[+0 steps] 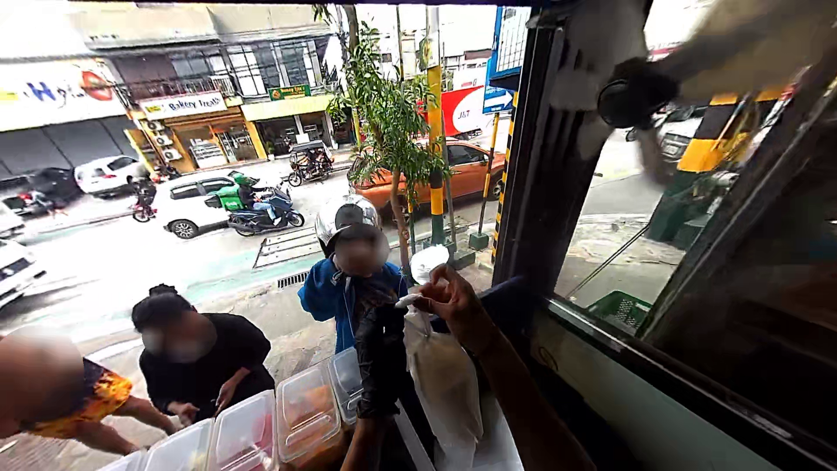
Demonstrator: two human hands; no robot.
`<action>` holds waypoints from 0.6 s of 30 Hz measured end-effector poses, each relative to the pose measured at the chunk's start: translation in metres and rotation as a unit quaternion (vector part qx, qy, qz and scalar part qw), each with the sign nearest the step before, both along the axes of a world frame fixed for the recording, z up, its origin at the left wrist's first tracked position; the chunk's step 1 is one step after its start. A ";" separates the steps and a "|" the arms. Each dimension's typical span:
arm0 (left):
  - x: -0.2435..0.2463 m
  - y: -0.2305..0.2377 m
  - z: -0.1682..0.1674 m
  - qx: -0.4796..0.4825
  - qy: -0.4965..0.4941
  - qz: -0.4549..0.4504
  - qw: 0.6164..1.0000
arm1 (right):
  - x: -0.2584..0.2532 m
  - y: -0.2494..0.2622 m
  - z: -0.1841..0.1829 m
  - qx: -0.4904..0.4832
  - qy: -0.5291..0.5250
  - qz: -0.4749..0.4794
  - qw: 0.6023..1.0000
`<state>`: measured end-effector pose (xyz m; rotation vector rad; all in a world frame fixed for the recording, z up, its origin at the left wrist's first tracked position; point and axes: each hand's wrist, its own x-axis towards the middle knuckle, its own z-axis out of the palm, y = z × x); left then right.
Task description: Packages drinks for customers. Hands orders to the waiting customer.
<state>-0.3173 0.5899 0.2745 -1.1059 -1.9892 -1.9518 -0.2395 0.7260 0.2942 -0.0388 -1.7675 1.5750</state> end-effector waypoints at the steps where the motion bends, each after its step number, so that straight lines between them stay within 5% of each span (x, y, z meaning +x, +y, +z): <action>1: -0.009 0.010 0.003 0.003 -0.018 0.002 1.000 | -0.012 0.010 0.004 -0.008 -0.005 0.004 1.000; 12: -0.067 0.077 0.006 -0.006 0.016 0.123 0.992 | -0.089 0.078 0.015 -0.051 -0.029 0.056 0.997; 18: -0.083 0.091 0.011 -0.099 0.068 0.172 0.978 | -0.118 0.101 0.007 -0.061 -0.064 0.055 0.995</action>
